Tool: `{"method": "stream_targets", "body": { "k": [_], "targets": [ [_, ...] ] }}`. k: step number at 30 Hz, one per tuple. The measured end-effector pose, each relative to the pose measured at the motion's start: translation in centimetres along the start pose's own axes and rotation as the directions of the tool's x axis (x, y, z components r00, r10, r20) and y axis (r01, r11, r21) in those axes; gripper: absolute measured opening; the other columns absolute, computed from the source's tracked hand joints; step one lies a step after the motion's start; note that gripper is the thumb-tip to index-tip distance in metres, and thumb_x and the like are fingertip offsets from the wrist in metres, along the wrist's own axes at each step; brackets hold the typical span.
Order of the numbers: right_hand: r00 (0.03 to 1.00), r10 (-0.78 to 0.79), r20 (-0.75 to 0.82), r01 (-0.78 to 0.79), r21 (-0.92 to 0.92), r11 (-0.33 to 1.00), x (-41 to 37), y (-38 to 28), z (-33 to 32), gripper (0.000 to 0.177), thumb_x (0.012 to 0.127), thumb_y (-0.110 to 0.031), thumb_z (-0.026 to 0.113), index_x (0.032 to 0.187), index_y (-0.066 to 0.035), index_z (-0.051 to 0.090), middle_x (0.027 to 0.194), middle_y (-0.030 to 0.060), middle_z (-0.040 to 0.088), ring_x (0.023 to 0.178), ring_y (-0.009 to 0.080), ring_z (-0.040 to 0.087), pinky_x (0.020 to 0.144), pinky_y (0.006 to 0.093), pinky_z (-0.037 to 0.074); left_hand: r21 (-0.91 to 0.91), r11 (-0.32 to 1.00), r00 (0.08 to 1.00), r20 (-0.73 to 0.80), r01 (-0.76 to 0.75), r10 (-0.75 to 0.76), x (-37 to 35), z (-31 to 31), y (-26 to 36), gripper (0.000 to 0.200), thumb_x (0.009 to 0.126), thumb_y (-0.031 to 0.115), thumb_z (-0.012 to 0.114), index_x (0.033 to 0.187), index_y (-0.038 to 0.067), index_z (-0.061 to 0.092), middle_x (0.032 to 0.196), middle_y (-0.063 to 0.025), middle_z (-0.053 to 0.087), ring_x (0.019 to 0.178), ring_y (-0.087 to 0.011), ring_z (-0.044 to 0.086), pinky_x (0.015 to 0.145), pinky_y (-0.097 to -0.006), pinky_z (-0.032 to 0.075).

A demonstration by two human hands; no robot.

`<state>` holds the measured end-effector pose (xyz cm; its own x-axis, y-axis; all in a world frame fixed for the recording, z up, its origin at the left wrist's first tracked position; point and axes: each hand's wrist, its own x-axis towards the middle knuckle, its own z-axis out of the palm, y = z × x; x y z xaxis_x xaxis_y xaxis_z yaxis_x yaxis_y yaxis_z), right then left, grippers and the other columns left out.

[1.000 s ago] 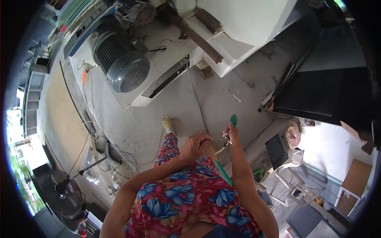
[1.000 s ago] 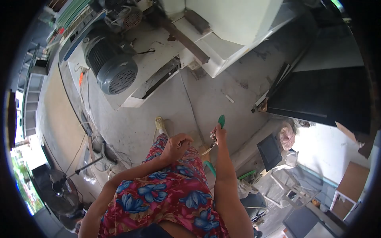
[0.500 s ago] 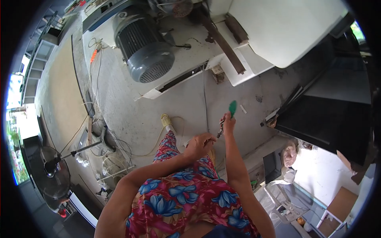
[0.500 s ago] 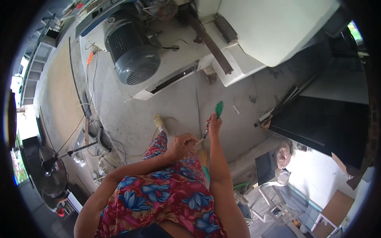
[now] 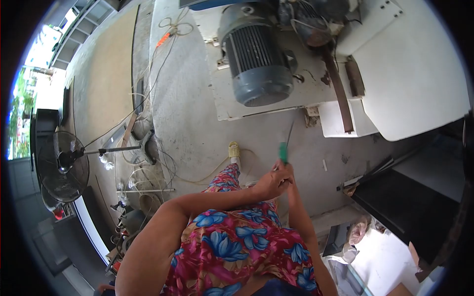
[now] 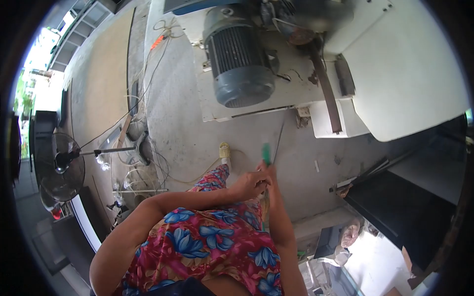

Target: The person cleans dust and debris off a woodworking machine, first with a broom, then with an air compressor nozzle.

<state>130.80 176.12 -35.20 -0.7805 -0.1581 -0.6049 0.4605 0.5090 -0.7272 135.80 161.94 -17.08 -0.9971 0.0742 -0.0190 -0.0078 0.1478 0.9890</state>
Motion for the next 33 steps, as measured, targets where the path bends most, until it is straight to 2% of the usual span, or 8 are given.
{"method": "stream_targets", "body": {
  "k": [4, 7, 10, 13, 16, 23, 30, 33],
  "targets": [
    [0.862, -0.239, -0.446, 0.354, 0.196, 0.914, -1.5, -3.7, 0.3, 0.038, 0.091, -0.033, 0.051, 0.081, 0.003, 0.058, 0.067, 0.007, 0.059, 0.051, 0.0168, 0.052, 0.049, 0.0323, 0.042, 0.017, 1.0, 1.0, -0.009, -0.005, 0.005, 0.3, -2.9, 0.0, 0.013, 0.076, 0.002, 0.053, 0.086, 0.003, 0.062, 0.075, -0.013, 0.062, 0.064, -0.0277, 0.061, 0.059, -0.0343, 0.047],
    [0.88, -0.195, -0.433, 0.305, 0.201, 0.931, -5.8, -10.9, -0.1, 0.037, 0.091, -0.032, 0.052, 0.077, 0.002, 0.055, 0.068, 0.0053, 0.058, 0.061, 0.0121, 0.052, 0.057, 0.03, 0.042, 0.056, 0.998, 1.0, -0.027, -0.015, 0.017, -0.3, -4.0, 0.4, 0.012, 0.076, 0.002, 0.054, 0.085, 0.003, 0.062, 0.077, -0.0128, 0.063, 0.065, -0.0281, 0.061, 0.059, -0.0343, 0.048],
    [0.872, -0.283, -0.399, 0.37, 0.16, 0.915, -3.7, -10.4, -0.9, 0.035, 0.091, -0.031, 0.052, 0.087, 0.004, 0.053, 0.07, 0.0069, 0.057, 0.05, 0.0126, 0.051, 0.036, 0.0239, 0.039, 0.058, 0.998, 0.996, -0.082, -0.037, 0.042, 0.3, -4.5, 0.5, 0.013, 0.076, 0.002, 0.055, 0.086, 0.004, 0.062, 0.078, -0.013, 0.062, 0.067, -0.0291, 0.061, 0.06, -0.0349, 0.048],
    [0.932, -0.149, -0.33, 0.152, -0.016, 0.988, -1.8, -9.4, -2.2, 0.032, 0.091, -0.029, 0.052, 0.088, 0.003, 0.054, 0.07, 0.0112, 0.058, 0.054, 0.0227, 0.056, 0.044, 0.0307, 0.044, 0.083, 0.996, 0.984, -0.173, -0.036, 0.05, 0.6, -4.5, 1.3, 0.013, 0.075, 0.002, 0.055, 0.086, 0.005, 0.062, 0.081, -0.0133, 0.062, 0.07, -0.0301, 0.062, 0.062, -0.0362, 0.048],
    [0.831, -0.555, -0.035, 0.505, -0.368, 0.781, -1.5, -5.9, -2.0, 0.027, 0.089, -0.025, 0.053, 0.093, 0.002, 0.054, 0.078, 0.0171, 0.058, 0.068, 0.0352, 0.058, 0.058, 0.039, 0.047, 0.18, 0.981, 0.974, -0.201, -0.069, 0.105, -0.2, -5.8, 1.2, 0.014, 0.074, 0.001, 0.055, 0.086, 0.005, 0.062, 0.082, -0.0132, 0.062, 0.072, -0.0311, 0.062, 0.062, -0.0371, 0.048],
    [0.668, -0.585, 0.46, 0.719, -0.194, 0.668, -1.1, 1.4, 6.7, 0.023, 0.087, -0.024, 0.054, 0.094, -0.002, 0.051, 0.089, 0.0196, 0.056, 0.083, 0.0403, 0.056, 0.067, 0.0444, 0.044, 0.238, 0.97, 0.945, -0.302, -0.055, 0.128, -2.9, -8.5, 0.5, 0.014, 0.071, 0.002, 0.057, 0.084, 0.005, 0.061, 0.081, -0.0125, 0.061, 0.074, -0.0321, 0.061, 0.063, -0.037, 0.049],
    [0.696, -0.662, 0.277, 0.716, -0.198, 0.67, -3.2, -11.5, 14.1, 0.023, 0.087, -0.025, 0.054, 0.091, -0.002, 0.05, 0.088, 0.0195, 0.056, 0.083, 0.0402, 0.056, 0.066, 0.0442, 0.044, 0.366, 0.907, 0.874, -0.347, -0.208, 0.341, -4.4, -14.8, 0.1, 0.013, 0.07, 0.002, 0.058, 0.083, 0.005, 0.06, 0.078, -0.0108, 0.06, 0.071, -0.0299, 0.059, 0.064, -0.0361, 0.048],
    [0.747, -0.643, 0.168, 0.663, -0.265, 0.7, -2.3, -17.2, 17.5, 0.023, 0.087, -0.026, 0.054, 0.09, -0.003, 0.05, 0.087, 0.0195, 0.057, 0.083, 0.0402, 0.056, 0.066, 0.0441, 0.044, 0.405, 0.901, 0.87, -0.377, -0.153, 0.317, -5.8, -19.1, -0.2, 0.015, 0.069, -0.002, 0.057, 0.083, 0.005, 0.06, 0.076, -0.011, 0.059, 0.069, -0.0295, 0.059, 0.063, -0.0358, 0.048]
  ]
}}
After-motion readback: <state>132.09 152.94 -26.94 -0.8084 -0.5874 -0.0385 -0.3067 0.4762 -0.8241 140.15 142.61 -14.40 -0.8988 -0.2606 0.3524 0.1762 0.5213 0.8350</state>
